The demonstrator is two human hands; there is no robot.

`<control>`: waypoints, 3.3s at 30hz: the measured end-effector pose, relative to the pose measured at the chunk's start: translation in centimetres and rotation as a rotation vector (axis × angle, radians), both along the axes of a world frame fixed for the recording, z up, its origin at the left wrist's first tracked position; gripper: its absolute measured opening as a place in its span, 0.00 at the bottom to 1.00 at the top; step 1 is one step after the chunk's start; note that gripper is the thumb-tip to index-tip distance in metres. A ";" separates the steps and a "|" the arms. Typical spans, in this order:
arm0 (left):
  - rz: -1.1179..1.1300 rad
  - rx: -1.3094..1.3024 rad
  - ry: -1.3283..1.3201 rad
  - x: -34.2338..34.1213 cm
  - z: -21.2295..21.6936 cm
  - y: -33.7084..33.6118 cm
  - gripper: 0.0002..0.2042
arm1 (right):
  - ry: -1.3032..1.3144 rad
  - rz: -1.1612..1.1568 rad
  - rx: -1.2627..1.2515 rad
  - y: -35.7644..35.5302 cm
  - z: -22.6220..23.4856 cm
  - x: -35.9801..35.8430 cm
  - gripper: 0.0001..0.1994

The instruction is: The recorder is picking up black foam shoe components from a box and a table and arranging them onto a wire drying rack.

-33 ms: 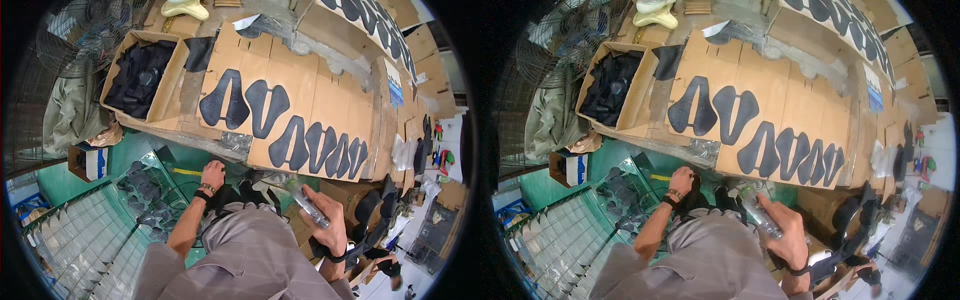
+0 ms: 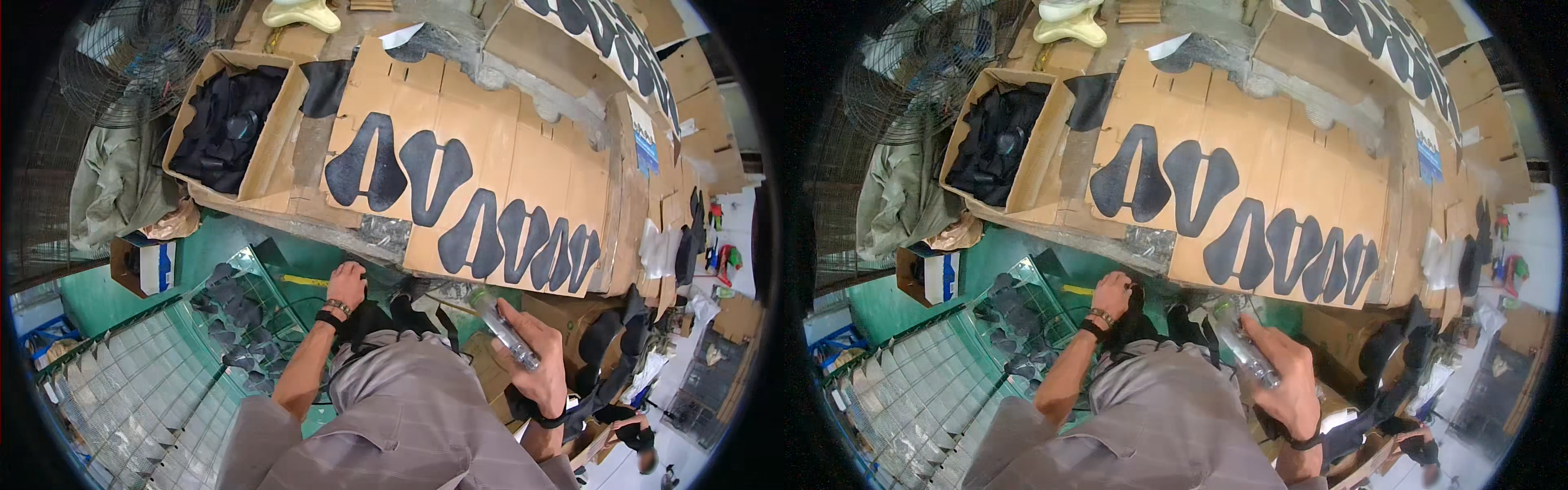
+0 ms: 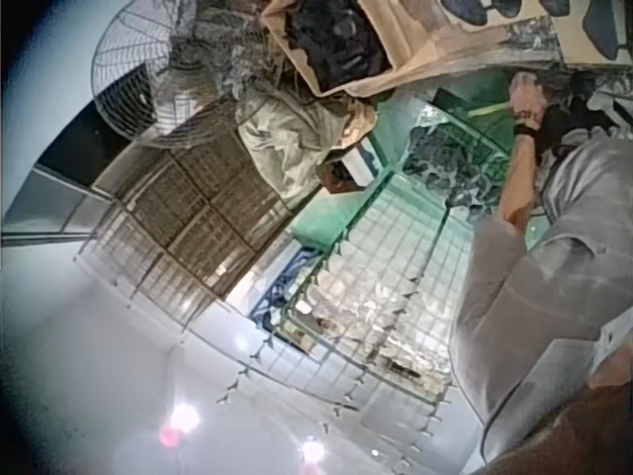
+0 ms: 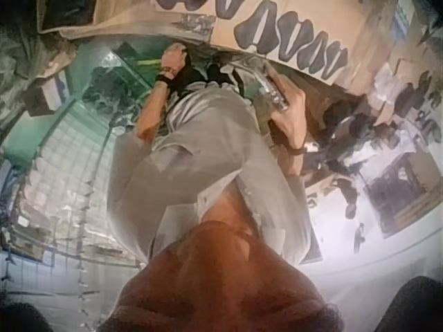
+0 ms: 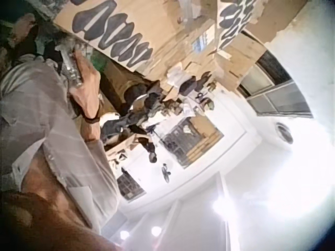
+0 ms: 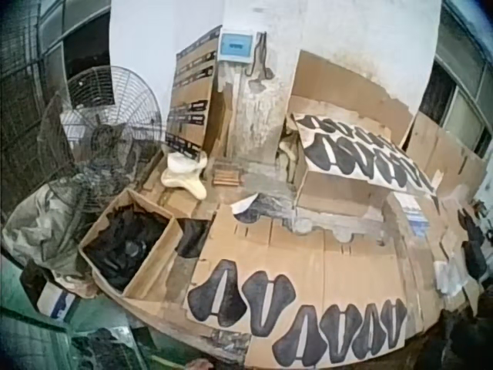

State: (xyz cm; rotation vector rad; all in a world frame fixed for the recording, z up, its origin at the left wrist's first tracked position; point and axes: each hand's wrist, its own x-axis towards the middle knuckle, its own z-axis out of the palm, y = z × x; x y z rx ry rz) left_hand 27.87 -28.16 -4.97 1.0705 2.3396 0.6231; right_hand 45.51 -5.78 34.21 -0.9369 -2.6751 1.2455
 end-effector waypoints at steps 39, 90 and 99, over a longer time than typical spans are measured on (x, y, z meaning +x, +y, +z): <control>0.173 0.095 0.012 -6.2 -0.6 4.7 0.18 | 0.030 -0.016 0.090 -0.7 1.1 2.4 0.30; 0.169 0.101 -0.012 -6.3 -1.1 4.3 0.20 | 0.055 0.087 -0.076 -2.1 0.6 0.3 0.30; 0.173 0.100 0.001 -6.1 -1.6 4.5 0.20 | 0.028 0.146 -0.076 -1.7 0.7 1.0 0.34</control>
